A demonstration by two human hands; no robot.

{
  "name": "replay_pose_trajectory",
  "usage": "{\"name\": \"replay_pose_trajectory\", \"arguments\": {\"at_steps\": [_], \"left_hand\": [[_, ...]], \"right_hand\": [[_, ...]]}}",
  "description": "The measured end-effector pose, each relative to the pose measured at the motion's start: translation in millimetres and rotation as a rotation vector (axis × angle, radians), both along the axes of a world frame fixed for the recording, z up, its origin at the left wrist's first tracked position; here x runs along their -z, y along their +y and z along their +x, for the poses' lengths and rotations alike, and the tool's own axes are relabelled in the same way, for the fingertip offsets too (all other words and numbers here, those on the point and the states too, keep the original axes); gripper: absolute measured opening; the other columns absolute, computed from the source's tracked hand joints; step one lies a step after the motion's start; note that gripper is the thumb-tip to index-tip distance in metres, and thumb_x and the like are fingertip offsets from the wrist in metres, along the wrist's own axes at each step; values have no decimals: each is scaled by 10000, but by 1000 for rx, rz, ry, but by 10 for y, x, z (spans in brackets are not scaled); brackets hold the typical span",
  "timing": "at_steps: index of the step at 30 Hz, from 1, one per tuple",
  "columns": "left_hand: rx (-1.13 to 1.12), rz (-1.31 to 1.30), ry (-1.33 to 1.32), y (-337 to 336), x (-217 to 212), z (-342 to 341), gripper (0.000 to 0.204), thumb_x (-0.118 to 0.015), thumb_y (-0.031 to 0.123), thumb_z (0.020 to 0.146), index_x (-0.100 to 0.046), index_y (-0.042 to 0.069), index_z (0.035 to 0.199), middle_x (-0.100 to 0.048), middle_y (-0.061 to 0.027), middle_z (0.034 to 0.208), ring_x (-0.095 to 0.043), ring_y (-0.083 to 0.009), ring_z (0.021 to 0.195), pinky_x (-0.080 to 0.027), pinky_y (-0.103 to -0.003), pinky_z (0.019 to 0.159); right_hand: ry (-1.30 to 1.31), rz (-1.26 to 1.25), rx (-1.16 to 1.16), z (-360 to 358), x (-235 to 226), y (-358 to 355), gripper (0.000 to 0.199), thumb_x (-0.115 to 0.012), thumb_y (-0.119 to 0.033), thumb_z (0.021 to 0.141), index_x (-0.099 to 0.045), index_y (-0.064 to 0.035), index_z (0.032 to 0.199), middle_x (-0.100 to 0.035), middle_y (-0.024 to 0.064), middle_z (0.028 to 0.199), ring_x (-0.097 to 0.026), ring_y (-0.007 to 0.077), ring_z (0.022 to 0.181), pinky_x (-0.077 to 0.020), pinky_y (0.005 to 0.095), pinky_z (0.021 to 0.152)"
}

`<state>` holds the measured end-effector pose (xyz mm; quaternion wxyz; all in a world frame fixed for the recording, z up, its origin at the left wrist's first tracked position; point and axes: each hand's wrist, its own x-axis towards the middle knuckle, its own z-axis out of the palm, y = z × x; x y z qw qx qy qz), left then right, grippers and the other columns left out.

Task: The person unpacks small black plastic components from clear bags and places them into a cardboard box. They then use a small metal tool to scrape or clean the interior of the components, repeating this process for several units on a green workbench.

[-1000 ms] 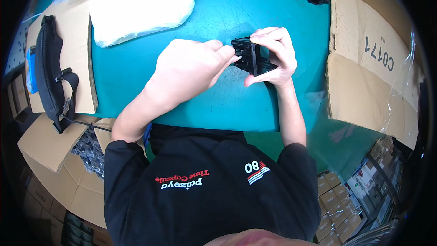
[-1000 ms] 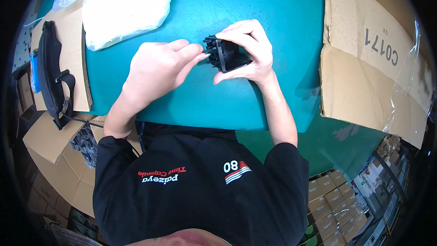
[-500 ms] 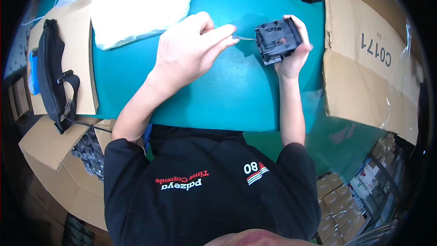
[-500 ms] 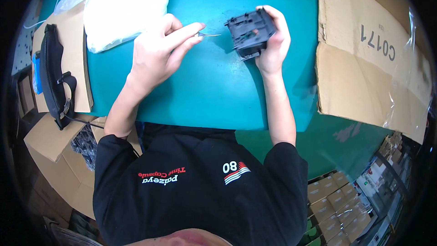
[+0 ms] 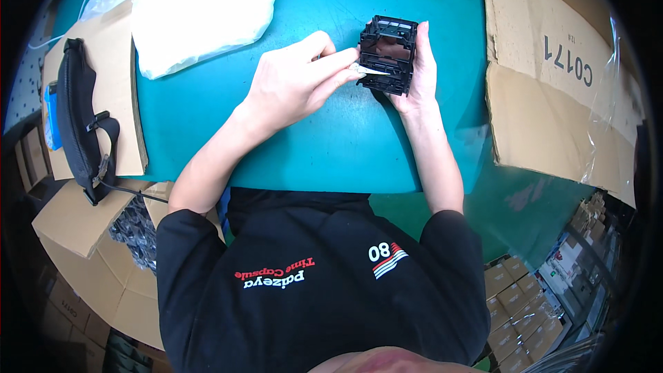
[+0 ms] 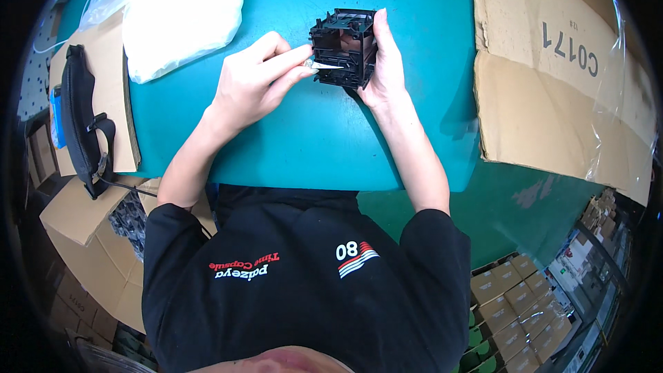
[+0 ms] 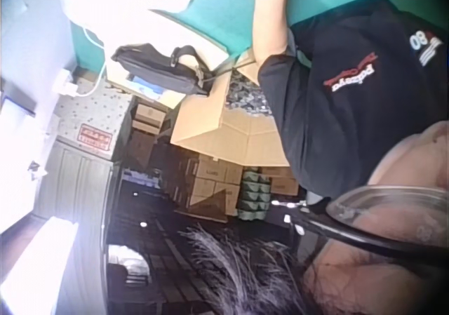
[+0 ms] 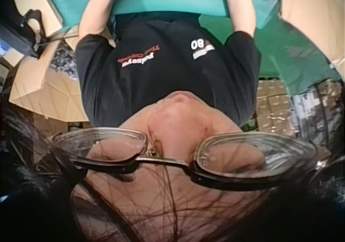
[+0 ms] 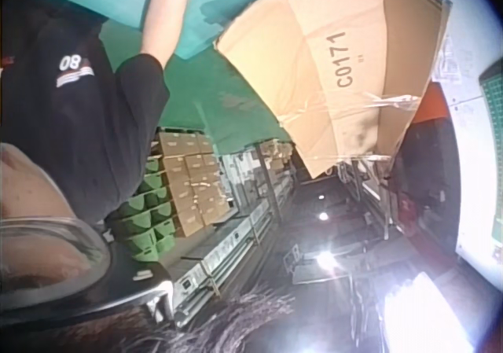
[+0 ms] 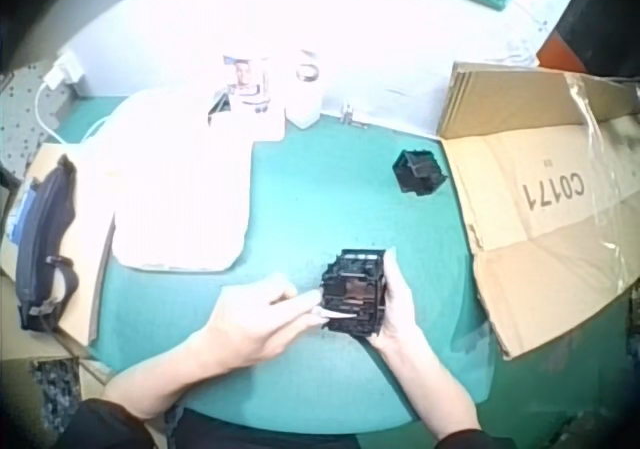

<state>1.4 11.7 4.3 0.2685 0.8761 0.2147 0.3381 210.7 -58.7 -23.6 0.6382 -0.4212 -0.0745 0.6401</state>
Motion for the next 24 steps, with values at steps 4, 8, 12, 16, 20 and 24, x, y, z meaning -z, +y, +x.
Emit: {"name": "replay_pose_trajectory", "arguments": {"at_steps": [4,8,12,16,20,24], "left_hand": [[-17,-4,2,-17,-14,0,272,-812,145,837,-750,58,1087,-612,-60,802,-610,-189,608,-492,-315,530],[-37,-1,11,-34,-26,1,268,-812,158,839,-754,71,1086,-610,-56,798,-607,-188,603,-488,-315,524],[-57,8,18,-41,-19,5,267,-812,167,840,-755,79,1086,-607,-53,794,-601,-186,596,-481,-317,515],[-50,17,14,-38,-25,-1,264,-814,173,839,-755,81,1080,-605,-53,788,-595,-186,585,-473,-321,507],[-59,20,12,-48,-43,3,255,-814,172,840,-754,80,1070,-603,-50,778,-591,-186,575,-469,-323,501],[-88,38,33,-70,-70,4,239,-810,171,841,-751,80,1054,-599,-44,766,-593,-189,569,-467,-323,499]], "right_hand": [[45,23,-17,-3,-15,-4,667,-462,-640,1018,-638,-28,1216,-707,184,1082,-723,277,980,-633,413,817],[43,30,-22,-8,-19,-8,619,-470,-622,1024,-641,-52,1197,-708,170,1080,-729,261,964,-640,398,798],[-1,-8,-21,12,33,-12,806,-428,-713,989,-619,23,1254,-687,229,1119,-714,303,994,-624,423,857],[6,2,-22,-2,26,-12,807,-420,-716,990,-620,21,1252,-682,230,1130,-715,306,1002,-630,427,844],[105,25,-34,29,92,-22,797,-417,-708,996,-618,17,1262,-692,232,1111,-723,314,984,-634,428,825],[26,-2,-47,-57,18,-21,782,-418,-694,1005,-616,16,1269,-701,233,1107,-729,315,957,-635,425,820]]}}
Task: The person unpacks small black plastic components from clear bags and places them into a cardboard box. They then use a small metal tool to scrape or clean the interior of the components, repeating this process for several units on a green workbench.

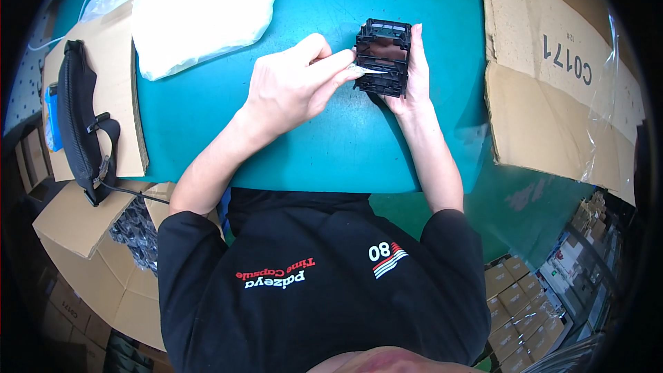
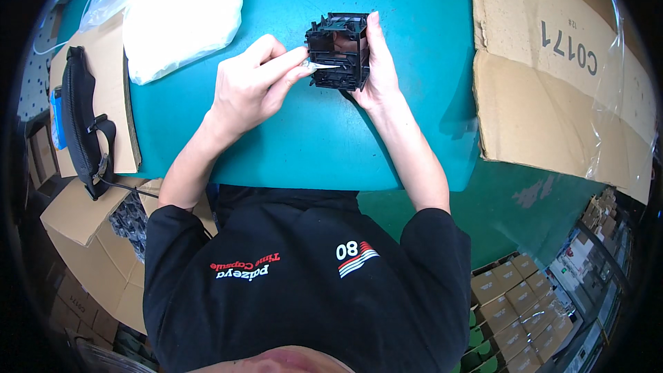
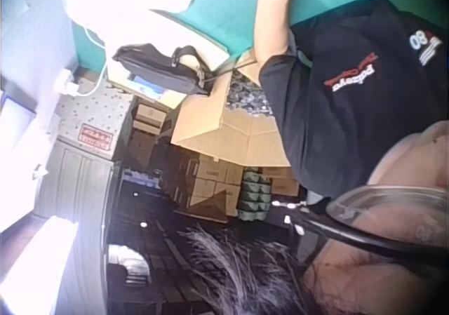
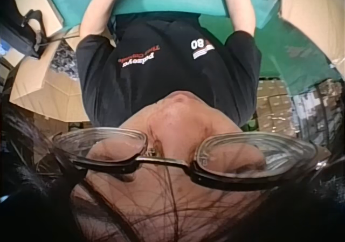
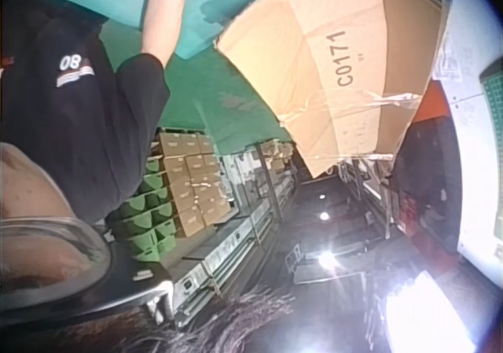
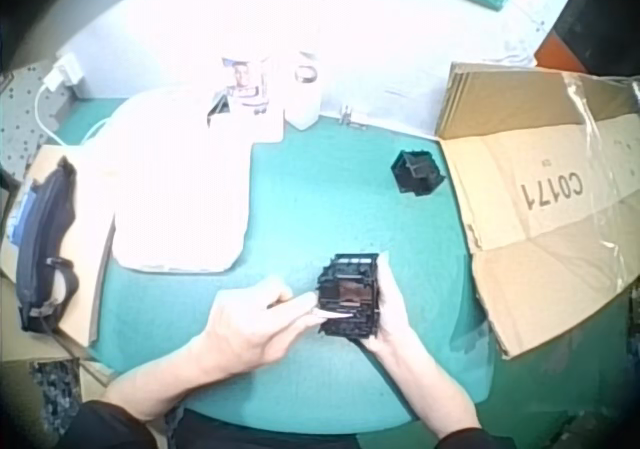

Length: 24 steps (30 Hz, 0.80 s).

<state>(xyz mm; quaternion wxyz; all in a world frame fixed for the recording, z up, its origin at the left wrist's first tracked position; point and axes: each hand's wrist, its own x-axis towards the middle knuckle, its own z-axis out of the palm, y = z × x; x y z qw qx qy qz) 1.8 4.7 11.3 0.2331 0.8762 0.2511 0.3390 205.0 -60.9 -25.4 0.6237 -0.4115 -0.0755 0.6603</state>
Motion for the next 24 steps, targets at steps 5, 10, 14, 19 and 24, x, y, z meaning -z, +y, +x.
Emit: {"name": "replay_pose_trajectory", "arguments": {"at_steps": [5,10,14,19,24], "left_hand": [[1,29,16,-3,-3,-11,225,-806,183,842,-744,76,1031,-595,-40,763,-595,-191,567,-469,-320,503],[10,77,-20,-2,0,-5,231,-807,195,838,-735,68,1016,-594,-38,757,-596,-189,567,-471,-317,504],[-10,96,-14,-22,-11,-2,225,-805,205,839,-730,71,1002,-595,-41,755,-602,-188,572,-475,-314,506],[9,120,-27,-12,-28,8,227,-804,203,841,-727,63,1003,-601,-45,761,-608,-189,579,-481,-311,508],[56,131,-77,79,16,-11,254,-801,208,850,-731,44,1032,-603,-57,755,-628,-181,618,-485,-302,523]], "right_hand": [[86,8,-24,2,67,-25,766,-414,-678,1016,-613,14,1276,-702,232,1120,-729,312,958,-635,421,820],[219,113,-43,48,176,-42,754,-414,-665,1022,-608,9,1298,-705,222,1125,-730,309,961,-633,421,817],[216,106,-56,27,155,-58,754,-417,-665,1021,-609,8,1302,-707,216,1129,-728,308,964,-632,422,814],[124,122,-61,35,134,-57,786,-406,-696,1006,-580,0,1327,-693,202,1132,-710,303,1019,-630,435,836],[-52,319,-4,70,6,-16,877,-594,-721,892,-495,-17,1405,-631,154,1230,-661,261,1118,-599,430,924]]}}
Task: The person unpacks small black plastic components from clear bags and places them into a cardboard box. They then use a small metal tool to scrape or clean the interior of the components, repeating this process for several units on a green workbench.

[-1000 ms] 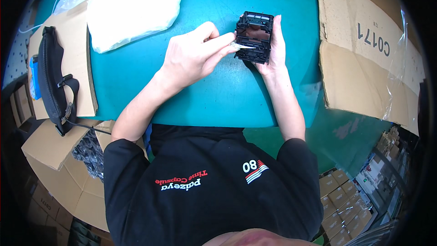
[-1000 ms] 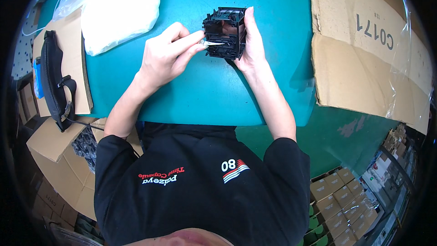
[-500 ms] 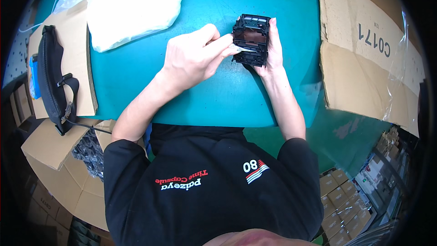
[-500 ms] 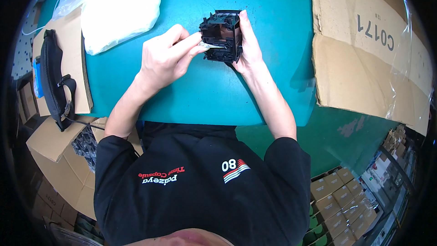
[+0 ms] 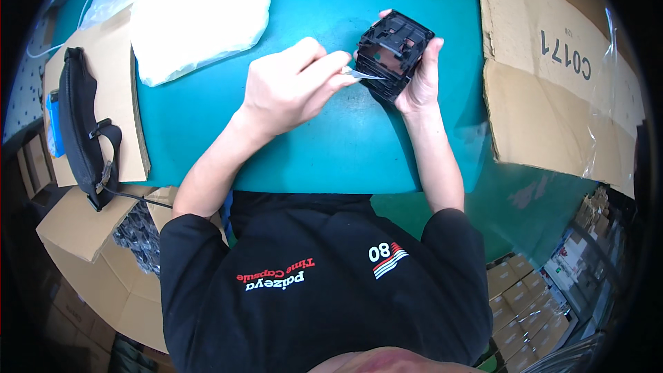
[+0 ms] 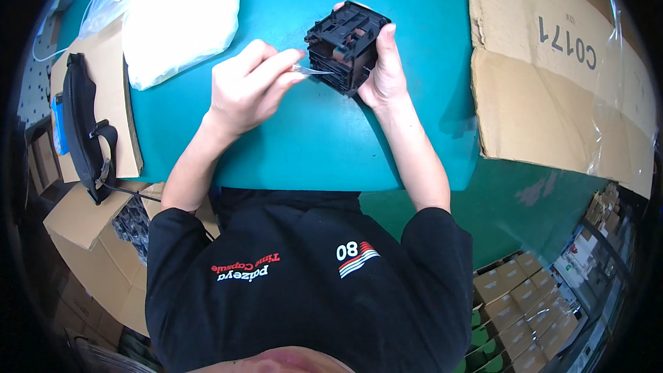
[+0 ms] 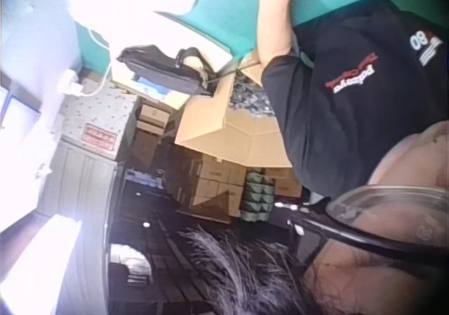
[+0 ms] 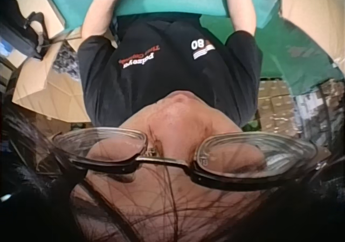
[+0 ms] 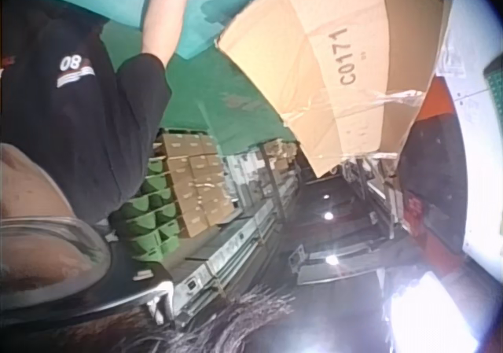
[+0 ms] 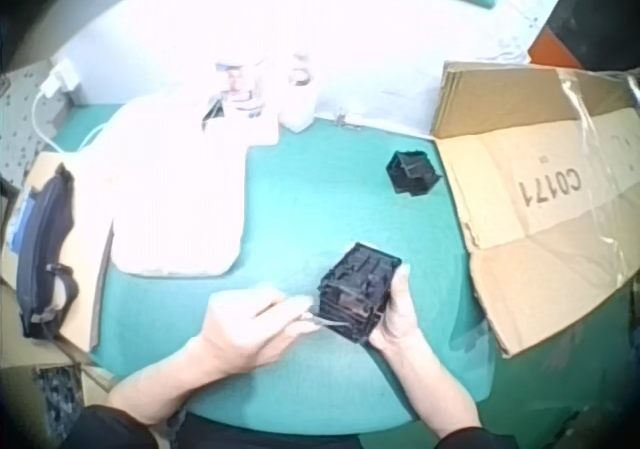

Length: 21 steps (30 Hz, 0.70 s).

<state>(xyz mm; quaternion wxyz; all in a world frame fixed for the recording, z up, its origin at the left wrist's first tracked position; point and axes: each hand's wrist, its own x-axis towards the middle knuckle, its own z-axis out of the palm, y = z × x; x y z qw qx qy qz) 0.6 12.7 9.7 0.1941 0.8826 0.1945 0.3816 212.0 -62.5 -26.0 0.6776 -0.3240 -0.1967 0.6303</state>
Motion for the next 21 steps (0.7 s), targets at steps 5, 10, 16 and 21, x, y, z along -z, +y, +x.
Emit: {"name": "replay_pose_trajectory", "arguments": {"at_steps": [5,10,16,21], "left_hand": [[9,-227,-189,83,-7,-47,541,-895,359,752,-706,42,1149,-605,-59,903,-533,-126,630,-443,-261,532],[55,-394,-59,32,-117,-40,810,-961,402,645,-631,38,1288,-598,-116,1053,-648,-213,868,-592,-311,710],[177,-455,-155,78,37,-1,672,-942,200,697,-629,30,1267,-662,-97,1160,-625,-124,855,-498,-230,624],[307,-1007,-415,-20,97,-48,780,-905,42,708,-506,47,1377,-631,-85,1271,-538,4,894,-274,-152,520]], "right_hand": [[-465,169,111,12,-127,47,963,-906,-550,687,-532,-20,1399,-581,92,1276,-601,187,1147,-533,348,960],[-1367,457,224,-114,-299,19,856,-989,-232,577,-625,-37,1327,-676,105,1058,-655,254,981,-558,370,840],[-1524,603,341,-141,-360,-15,995,-977,-221,558,-524,-32,1425,-608,172,1261,-600,337,1141,-531,427,947],[-919,548,285,-109,-326,-11,993,-1014,-169,553,-495,42,1373,-576,186,1334,-590,273,1213,-510,406,1014]]}}
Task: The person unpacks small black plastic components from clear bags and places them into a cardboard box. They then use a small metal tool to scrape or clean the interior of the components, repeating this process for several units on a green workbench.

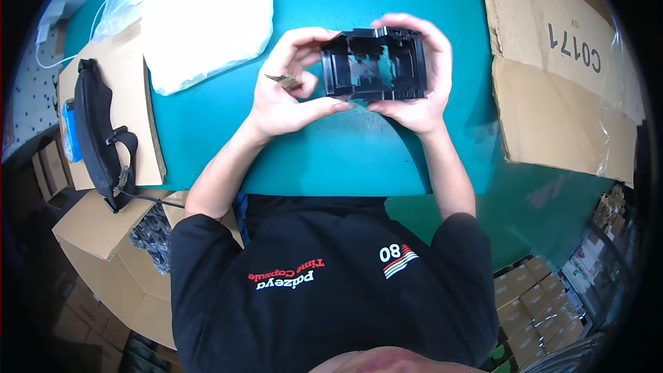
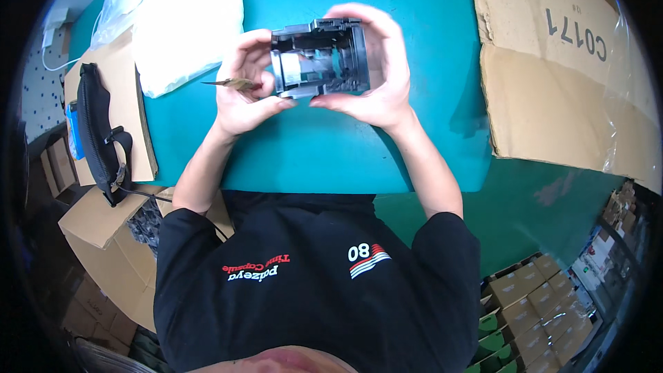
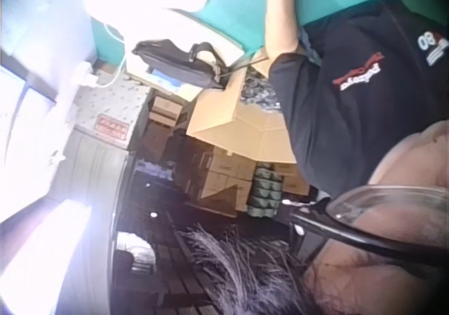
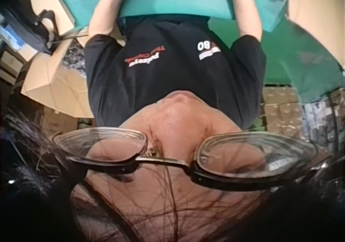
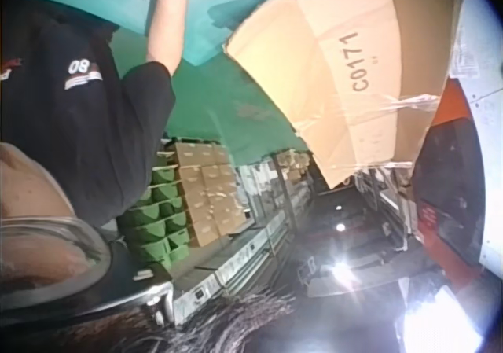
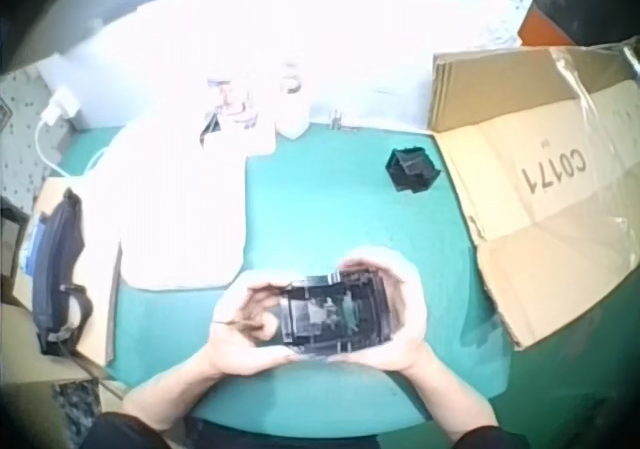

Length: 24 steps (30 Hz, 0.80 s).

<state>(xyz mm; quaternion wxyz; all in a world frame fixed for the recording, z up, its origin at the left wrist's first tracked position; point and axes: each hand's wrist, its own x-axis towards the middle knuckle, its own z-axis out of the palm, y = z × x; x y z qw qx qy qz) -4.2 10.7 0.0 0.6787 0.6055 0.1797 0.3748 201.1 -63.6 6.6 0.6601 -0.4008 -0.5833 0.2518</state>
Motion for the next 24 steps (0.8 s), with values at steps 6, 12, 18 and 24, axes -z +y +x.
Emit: {"name": "replay_pose_trajectory", "arguments": {"at_steps": [6,12,18,24], "left_hand": [[40,380,-51,115,66,-43,687,-824,26,727,-516,48,1340,-576,-222,1393,-631,-152,1032,-400,-187,556],[77,631,126,195,-27,-69,515,-827,70,674,-746,120,1180,-589,-199,1301,-669,-310,1027,-580,-360,822],[146,856,252,288,-71,-96,482,-801,177,688,-789,172,1170,-577,-173,1342,-563,-99,675,-401,-227,474],[132,909,299,307,-82,-100,519,-812,223,676,-775,184,1192,-608,-171,1297,-552,-110,612,-412,-244,475]], "right_hand": [[-96,88,-8,58,68,-46,831,-1018,-226,581,-582,52,1231,-646,168,1155,-663,229,1000,-557,363,863],[-242,147,50,77,68,-15,785,-1017,-296,572,-625,43,1162,-696,156,1058,-673,255,919,-544,354,780],[-338,141,36,83,52,-19,812,-1019,-358,543,-643,40,1142,-717,160,1046,-677,262,893,-546,359,768],[-369,135,43,89,41,-25,826,-1019,-389,527,-649,44,1126,-719,155,1031,-671,260,864,-543,353,747]]}}
